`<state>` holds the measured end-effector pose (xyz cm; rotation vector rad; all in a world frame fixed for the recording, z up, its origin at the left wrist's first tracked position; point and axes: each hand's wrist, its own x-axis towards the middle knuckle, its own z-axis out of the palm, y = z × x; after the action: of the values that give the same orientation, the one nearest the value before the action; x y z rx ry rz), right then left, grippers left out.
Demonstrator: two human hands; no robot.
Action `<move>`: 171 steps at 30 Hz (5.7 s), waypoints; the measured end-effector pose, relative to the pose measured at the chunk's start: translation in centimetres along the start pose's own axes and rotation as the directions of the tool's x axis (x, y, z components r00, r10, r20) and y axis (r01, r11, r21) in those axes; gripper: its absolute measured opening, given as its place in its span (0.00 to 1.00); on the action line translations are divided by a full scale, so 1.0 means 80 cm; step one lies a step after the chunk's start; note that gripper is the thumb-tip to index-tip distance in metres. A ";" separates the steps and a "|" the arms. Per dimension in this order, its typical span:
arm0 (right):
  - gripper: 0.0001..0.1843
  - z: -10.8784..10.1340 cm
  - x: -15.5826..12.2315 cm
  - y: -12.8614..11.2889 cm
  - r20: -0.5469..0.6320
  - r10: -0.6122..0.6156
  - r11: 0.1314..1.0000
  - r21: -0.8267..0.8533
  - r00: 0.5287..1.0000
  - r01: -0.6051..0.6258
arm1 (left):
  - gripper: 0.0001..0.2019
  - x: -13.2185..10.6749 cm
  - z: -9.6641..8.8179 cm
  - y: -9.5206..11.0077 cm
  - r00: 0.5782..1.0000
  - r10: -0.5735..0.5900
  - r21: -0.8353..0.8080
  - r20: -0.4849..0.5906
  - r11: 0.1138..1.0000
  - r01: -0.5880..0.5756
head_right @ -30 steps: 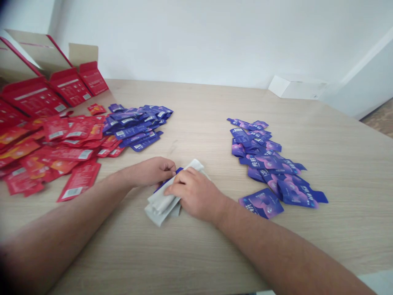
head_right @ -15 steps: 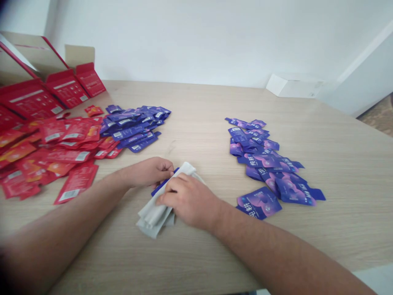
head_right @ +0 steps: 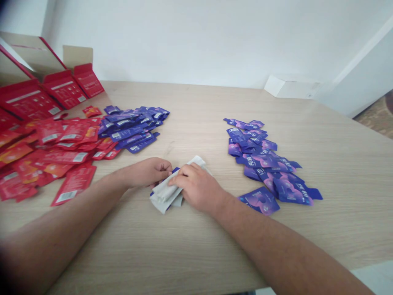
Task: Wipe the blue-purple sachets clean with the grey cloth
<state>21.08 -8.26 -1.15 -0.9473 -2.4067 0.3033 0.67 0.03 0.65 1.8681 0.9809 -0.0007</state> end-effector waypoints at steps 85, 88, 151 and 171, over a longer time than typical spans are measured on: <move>0.18 0.002 -0.003 -0.013 0.051 -0.038 0.999 -0.007 0.998 0.039 | 0.13 -0.004 0.003 0.002 0.999 0.033 0.010 -0.036 0.999 -0.033; 0.17 0.003 -0.003 -0.014 0.064 -0.063 0.998 0.000 0.996 0.063 | 0.13 -0.004 0.002 0.002 0.999 0.033 0.005 -0.026 0.999 -0.033; 0.18 0.001 -0.003 -0.014 0.054 -0.018 1.000 -0.017 0.998 0.019 | 0.15 -0.003 0.003 0.001 0.999 0.033 0.021 -0.041 0.999 -0.032; 0.18 0.000 -0.003 -0.015 0.053 0.004 0.999 -0.035 0.999 -0.002 | 0.15 -0.002 0.003 -0.002 0.999 0.026 0.004 -0.034 1.000 -0.026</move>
<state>20.56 -9.31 -0.82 -0.9696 -2.4665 0.2921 0.61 -0.25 0.47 1.8894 0.9800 0.0449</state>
